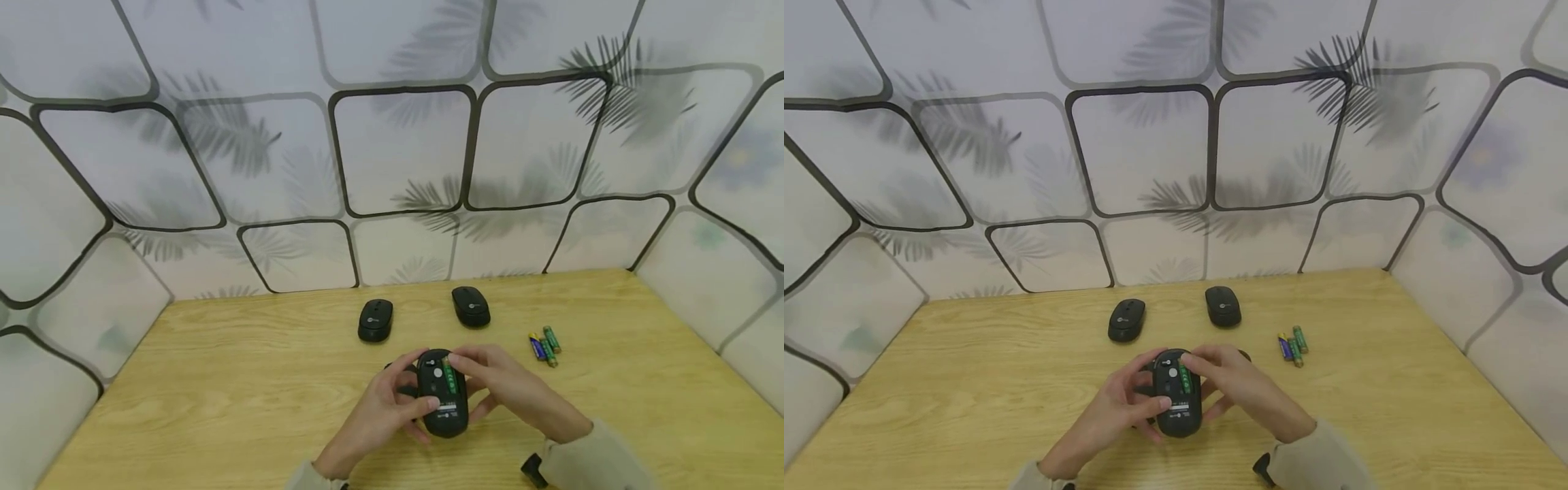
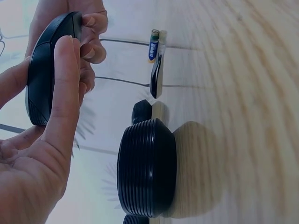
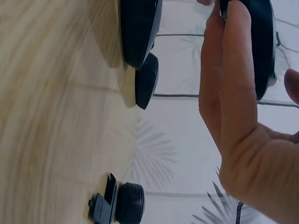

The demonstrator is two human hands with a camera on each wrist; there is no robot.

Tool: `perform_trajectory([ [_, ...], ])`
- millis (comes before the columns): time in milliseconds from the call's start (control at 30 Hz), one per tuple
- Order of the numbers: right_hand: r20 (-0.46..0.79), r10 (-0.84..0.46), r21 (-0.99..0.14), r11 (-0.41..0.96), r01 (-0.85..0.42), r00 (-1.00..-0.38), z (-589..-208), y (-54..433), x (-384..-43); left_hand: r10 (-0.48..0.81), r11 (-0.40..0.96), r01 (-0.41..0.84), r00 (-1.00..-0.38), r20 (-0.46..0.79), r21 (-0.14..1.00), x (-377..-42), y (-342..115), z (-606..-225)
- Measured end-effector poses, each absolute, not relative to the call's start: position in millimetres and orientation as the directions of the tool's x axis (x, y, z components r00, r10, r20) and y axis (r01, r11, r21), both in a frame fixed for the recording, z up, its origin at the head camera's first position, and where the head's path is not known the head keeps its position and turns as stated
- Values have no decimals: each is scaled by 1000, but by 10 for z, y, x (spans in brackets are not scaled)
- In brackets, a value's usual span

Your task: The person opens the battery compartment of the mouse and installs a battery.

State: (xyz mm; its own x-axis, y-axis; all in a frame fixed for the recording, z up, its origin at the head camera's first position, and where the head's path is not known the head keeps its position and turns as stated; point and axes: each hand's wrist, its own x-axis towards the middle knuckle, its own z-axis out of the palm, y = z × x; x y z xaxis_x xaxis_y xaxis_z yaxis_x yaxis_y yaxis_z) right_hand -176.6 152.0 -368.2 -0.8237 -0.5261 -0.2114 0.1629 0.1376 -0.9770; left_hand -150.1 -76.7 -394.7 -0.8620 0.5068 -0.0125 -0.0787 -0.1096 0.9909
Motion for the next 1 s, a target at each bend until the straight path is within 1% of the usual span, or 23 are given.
perform_trajectory([
  [100,-222,-509,-975,141,173,-831,-3695,1501,-1750,509,-113,-81,-861,-12,990,-1500,-762,-3949],
  [367,-195,-461,-978,160,135,-865,-3713,1427,-1727,505,-102,-75,-863,-14,992,-1497,-764,-3946],
  [767,-154,-451,-982,170,85,-879,-3712,1420,-1706,497,-85,-66,-868,-15,994,-1497,-742,-3964],
  [1000,-137,-420,-980,189,62,-897,-3739,1384,-1688,490,-64,-62,-872,-23,996,-1495,-737,-3969],
])
